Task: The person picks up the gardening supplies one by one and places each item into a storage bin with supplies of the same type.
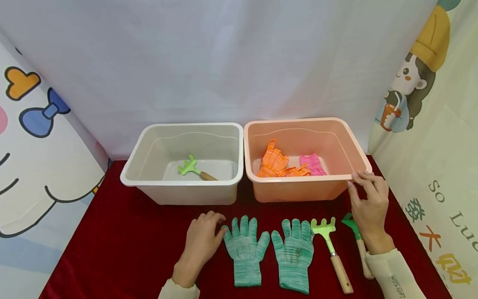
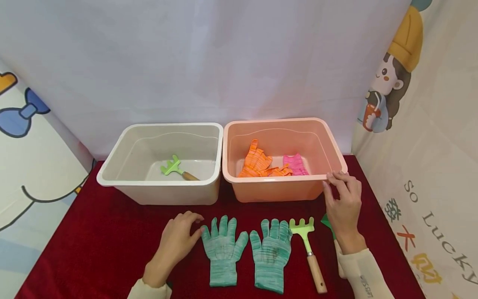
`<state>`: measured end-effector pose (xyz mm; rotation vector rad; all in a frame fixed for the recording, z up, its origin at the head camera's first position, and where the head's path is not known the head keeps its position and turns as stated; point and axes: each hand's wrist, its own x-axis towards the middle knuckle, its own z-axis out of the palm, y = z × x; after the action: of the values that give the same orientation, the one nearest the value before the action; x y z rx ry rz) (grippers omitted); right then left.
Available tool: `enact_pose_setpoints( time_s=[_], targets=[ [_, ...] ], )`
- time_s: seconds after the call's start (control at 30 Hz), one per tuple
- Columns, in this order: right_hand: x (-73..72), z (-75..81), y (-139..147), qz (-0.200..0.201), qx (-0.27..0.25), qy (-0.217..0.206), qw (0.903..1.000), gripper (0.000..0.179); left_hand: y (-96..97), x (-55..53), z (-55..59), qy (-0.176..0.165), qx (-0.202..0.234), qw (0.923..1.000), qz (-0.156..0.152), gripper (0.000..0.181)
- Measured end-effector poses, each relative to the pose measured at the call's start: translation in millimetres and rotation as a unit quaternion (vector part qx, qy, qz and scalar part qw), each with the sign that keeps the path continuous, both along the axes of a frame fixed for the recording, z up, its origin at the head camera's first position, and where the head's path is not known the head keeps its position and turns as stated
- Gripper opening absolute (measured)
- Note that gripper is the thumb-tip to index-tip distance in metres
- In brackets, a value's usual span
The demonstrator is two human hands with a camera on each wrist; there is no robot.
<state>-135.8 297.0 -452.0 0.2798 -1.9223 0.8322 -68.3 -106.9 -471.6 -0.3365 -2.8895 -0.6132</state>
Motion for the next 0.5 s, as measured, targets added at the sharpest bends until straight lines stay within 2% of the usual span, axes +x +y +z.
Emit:
enact_pose_setpoints(
  time_s=[0.5],
  targets=[
    [0.1,0.1,-0.5,-0.001,-0.002,-0.003,1.0000,0.027,1.0,0.8,-8.4,-0.030,-0.024,0.9992,-0.006,0.024]
  ],
)
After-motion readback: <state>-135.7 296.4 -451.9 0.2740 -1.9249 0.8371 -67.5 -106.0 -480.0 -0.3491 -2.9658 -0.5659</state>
